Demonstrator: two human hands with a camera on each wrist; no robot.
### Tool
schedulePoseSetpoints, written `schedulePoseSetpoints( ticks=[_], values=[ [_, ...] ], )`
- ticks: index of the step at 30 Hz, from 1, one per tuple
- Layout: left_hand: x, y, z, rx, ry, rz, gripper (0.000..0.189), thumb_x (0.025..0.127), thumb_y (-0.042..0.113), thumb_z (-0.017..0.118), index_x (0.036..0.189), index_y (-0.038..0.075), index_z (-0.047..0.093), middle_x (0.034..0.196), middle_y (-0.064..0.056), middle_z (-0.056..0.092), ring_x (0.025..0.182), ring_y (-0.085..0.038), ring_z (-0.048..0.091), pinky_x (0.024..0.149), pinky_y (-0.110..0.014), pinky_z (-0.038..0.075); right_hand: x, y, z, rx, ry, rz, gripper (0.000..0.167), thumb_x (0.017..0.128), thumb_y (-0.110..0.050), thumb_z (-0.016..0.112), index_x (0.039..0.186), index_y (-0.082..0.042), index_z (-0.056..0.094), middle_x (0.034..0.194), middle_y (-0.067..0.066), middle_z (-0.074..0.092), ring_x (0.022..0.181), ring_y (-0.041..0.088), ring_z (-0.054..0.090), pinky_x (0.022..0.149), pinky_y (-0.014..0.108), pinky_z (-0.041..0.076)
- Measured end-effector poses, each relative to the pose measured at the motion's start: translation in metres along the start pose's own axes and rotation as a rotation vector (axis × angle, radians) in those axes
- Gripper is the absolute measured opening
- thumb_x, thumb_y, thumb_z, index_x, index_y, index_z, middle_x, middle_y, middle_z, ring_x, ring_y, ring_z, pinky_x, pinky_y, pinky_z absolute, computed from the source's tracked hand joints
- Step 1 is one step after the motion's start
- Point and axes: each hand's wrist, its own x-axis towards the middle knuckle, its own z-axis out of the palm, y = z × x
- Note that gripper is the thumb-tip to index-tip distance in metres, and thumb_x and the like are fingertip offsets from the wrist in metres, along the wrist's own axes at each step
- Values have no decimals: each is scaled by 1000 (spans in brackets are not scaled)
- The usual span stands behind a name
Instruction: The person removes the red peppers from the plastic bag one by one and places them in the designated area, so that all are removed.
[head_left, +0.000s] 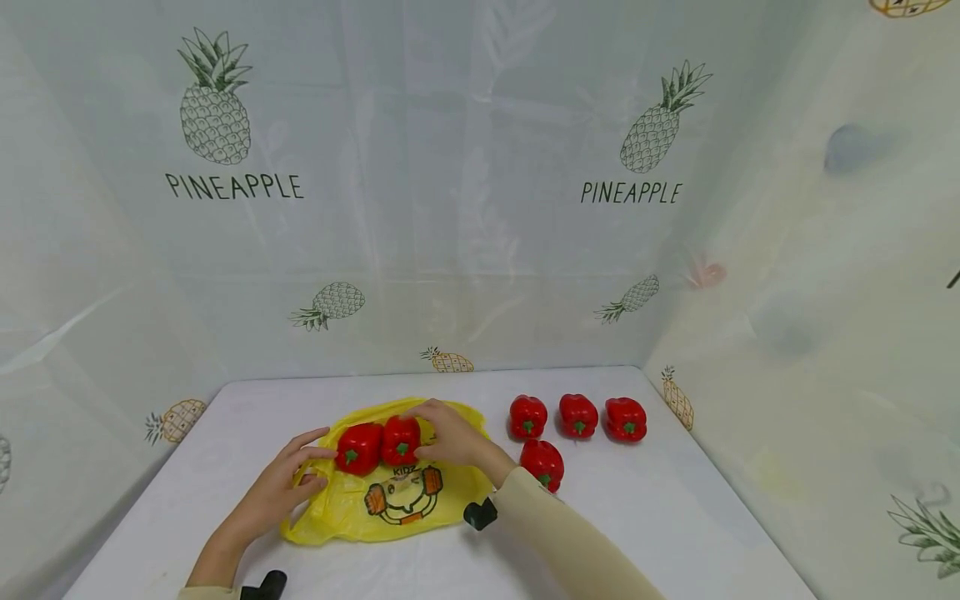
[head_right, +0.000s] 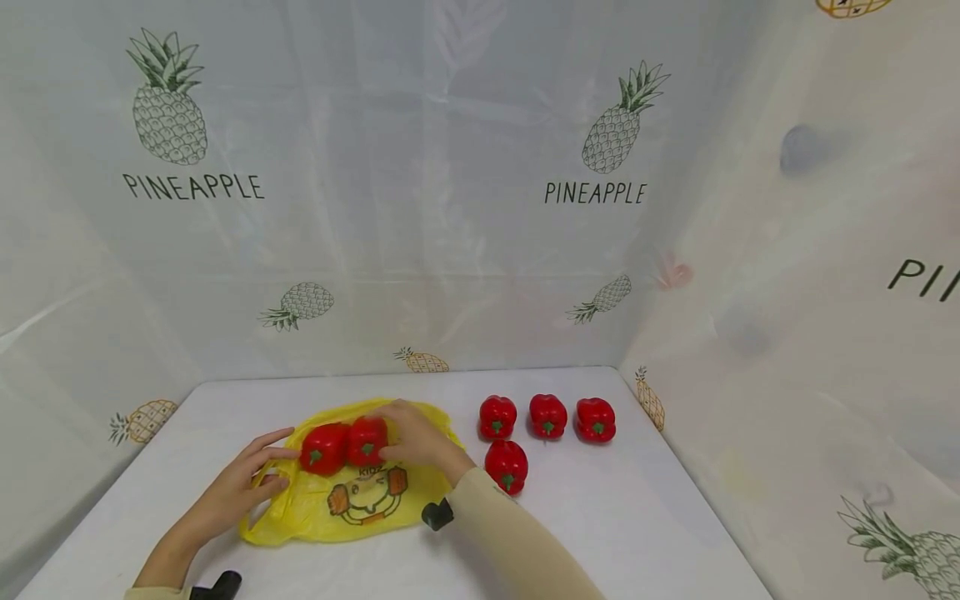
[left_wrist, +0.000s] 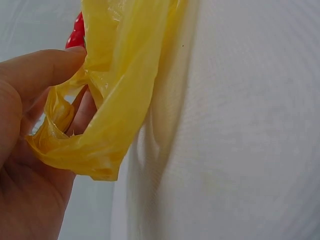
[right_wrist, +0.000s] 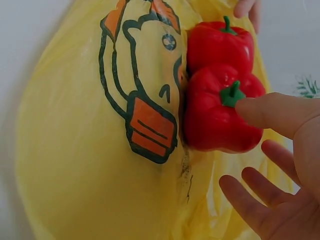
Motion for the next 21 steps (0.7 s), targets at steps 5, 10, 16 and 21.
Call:
schedulePoseSetpoints(
  ticks=[5,10,16,21],
  values=[
    [0,1,0,-6,-6,0,30,97,8,77,126,17,72,165,-11,40,138,-39,51,93,-19,55,6,2,6,-24,-6,9,55,95,-12,80,146,-20,62,150,2,56,136,20,54,111,34,50],
    [-1,1,0,-4,-6,12,31,97,9,77,126,17,72,165,-12,40,140,-41,51,94,-17,55,10,2,13,-11,-13,35,57,96,-11,80,148,-21,60,154,4,54,141,21,51,115,36,48],
    [-1,0,0,-8,-9,8,32,96,8,78,126,18,72,165,-12,40,139,-41,52,94,-18,55,13,3,20,3,1,66,59,95,-12,81,149,-21,60,152,4,54,140,21,52,114,35,49],
    [0,0,0,-14,-12,2,32,96,7,78,126,18,72,166,-12,39,140,-41,51,94,-17,55,15,7,26,-3,22,72,59,95,-14,82,149,-22,60,148,4,55,134,18,54,111,31,50]
  ],
)
